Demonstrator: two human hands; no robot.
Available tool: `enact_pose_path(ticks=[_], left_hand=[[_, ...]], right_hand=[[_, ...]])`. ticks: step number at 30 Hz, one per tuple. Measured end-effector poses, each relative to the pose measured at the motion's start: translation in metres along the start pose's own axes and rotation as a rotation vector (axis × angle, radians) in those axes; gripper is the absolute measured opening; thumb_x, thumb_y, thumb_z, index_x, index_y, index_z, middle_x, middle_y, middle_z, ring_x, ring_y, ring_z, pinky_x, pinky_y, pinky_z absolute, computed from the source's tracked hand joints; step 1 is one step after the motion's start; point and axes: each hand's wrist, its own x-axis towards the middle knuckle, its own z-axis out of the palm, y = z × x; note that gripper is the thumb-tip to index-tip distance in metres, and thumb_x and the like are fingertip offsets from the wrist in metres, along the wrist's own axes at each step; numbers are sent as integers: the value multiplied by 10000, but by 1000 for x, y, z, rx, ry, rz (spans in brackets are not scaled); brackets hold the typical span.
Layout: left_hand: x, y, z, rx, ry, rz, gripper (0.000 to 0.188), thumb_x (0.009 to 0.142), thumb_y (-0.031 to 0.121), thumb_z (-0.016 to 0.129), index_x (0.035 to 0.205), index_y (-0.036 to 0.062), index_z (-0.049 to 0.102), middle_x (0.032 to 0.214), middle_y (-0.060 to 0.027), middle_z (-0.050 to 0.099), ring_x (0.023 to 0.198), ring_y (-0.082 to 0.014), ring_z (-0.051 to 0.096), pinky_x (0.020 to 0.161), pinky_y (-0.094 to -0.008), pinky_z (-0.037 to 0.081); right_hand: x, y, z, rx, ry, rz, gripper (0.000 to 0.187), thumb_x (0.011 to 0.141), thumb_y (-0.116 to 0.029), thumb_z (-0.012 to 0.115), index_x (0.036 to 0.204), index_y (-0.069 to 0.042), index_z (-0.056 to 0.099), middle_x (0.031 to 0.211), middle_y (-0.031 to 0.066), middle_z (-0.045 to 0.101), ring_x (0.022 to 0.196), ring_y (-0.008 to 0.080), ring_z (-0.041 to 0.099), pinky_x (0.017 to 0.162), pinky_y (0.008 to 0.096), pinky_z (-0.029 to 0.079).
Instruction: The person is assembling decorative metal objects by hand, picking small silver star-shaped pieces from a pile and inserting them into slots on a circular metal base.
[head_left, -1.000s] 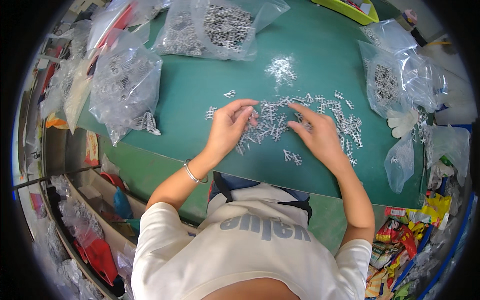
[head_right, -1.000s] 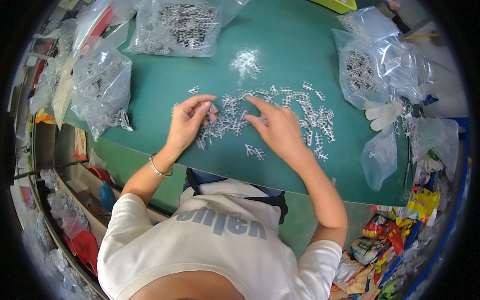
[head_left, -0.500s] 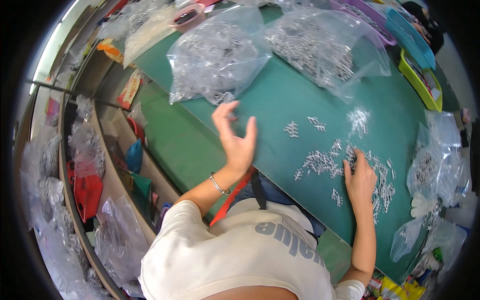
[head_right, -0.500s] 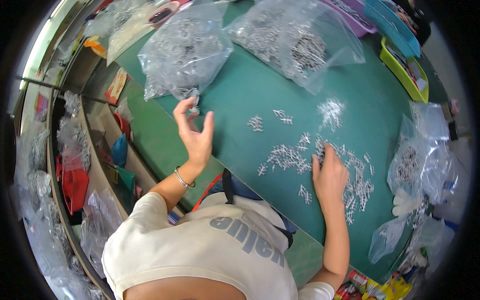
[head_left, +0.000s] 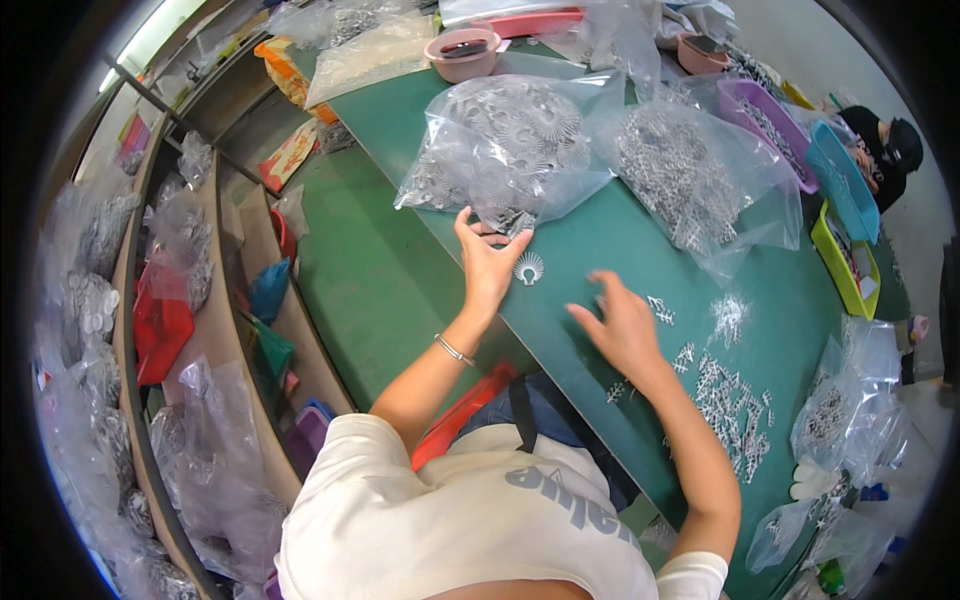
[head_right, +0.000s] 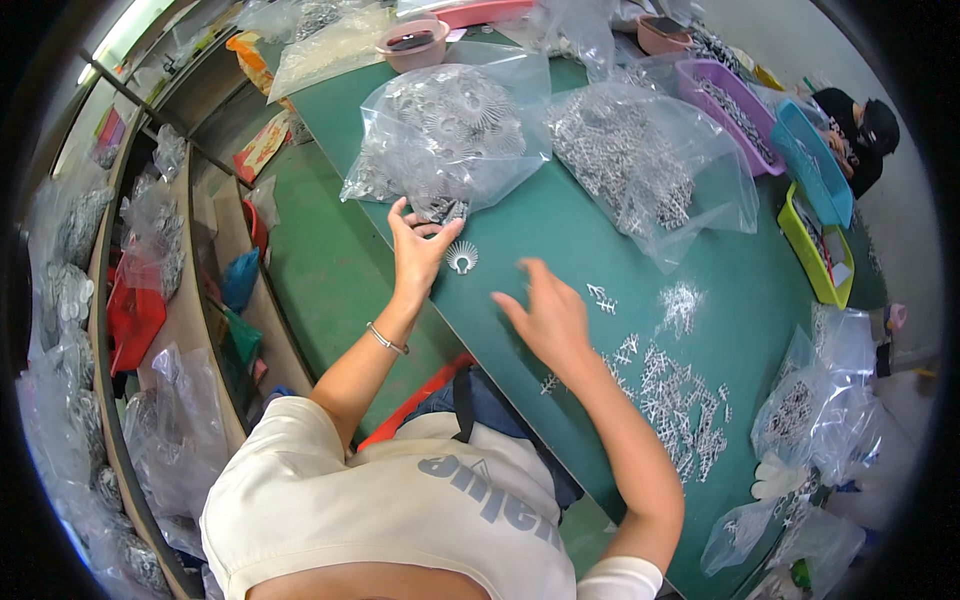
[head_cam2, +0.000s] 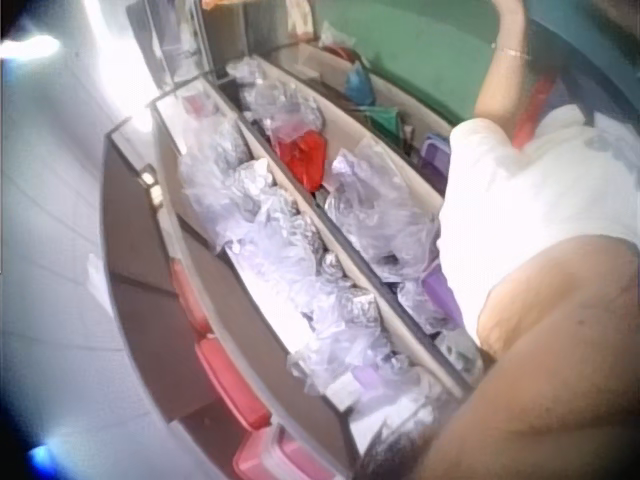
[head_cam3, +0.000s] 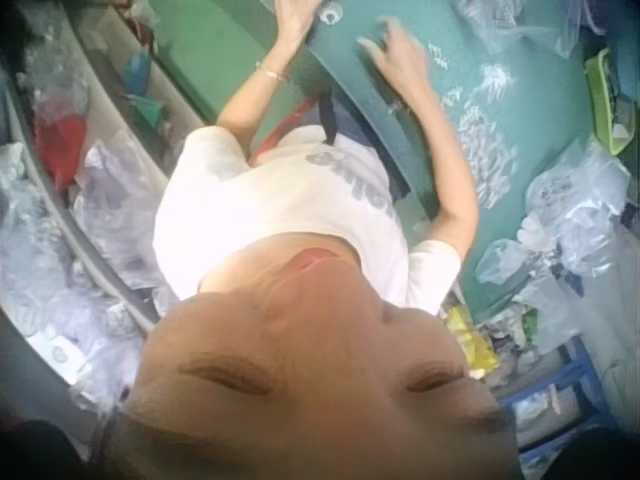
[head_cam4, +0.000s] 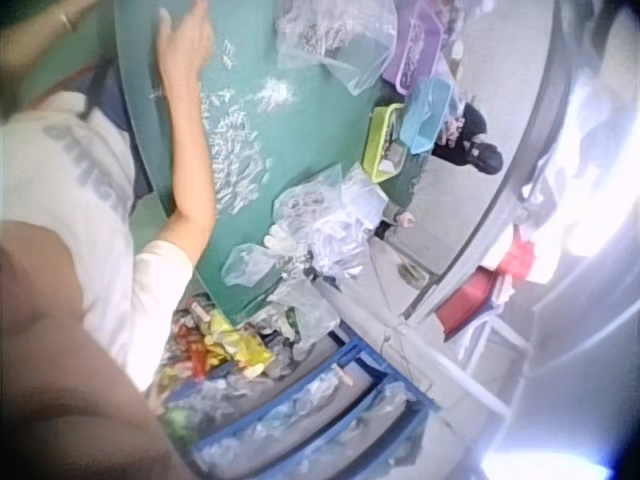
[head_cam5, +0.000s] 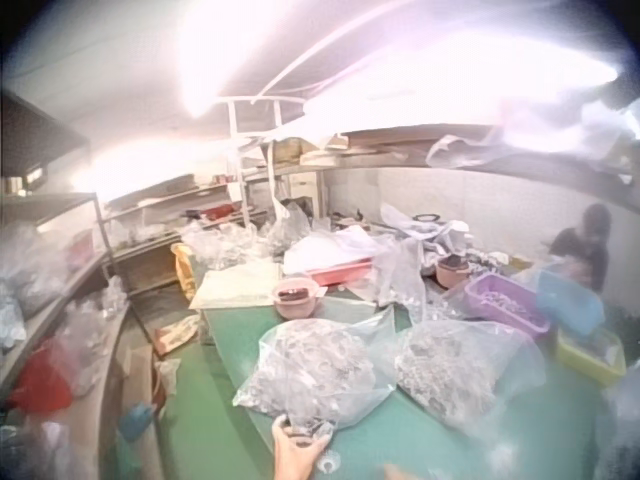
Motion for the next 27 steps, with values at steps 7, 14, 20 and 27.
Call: enact_pose_path(ticks=[7,14,20,27], left_hand=[[16,7,-18,-266,-102,-121,319,906,120,554,1127,-36,385,748,-93,568,588,-143,605,493,-245,524],[11,19,-29,-399,-158,-156,329,916,41,477,1185,-36,306,700,-117,578,516,-149,584,445,-239,483],[5,30,-36,-309,-181,-142,401,890,16,500,1224,-39,285,658,-91,578,491,-129,567,428,-218,441],[7,29,-44,-244,-272,-99,471,876,18,542,1272,-3,289,691,-77,608,550,-98,575,496,-209,455]], right_hand=[[62,-24,57,-197,-278,63,495,677,-330,775,909,-2,486,863,189,616,783,374,618,634,448,477],[63,-20,51,-59,-360,240,506,624,-265,820,882,-5,470,870,221,614,776,398,615,645,451,481],[62,-8,61,157,-177,397,523,632,-227,819,962,30,506,821,203,631,768,354,629,672,421,479],[72,6,77,386,-250,450,502,654,-175,798,1003,86,549,675,161,620,614,266,614,595,370,481]])
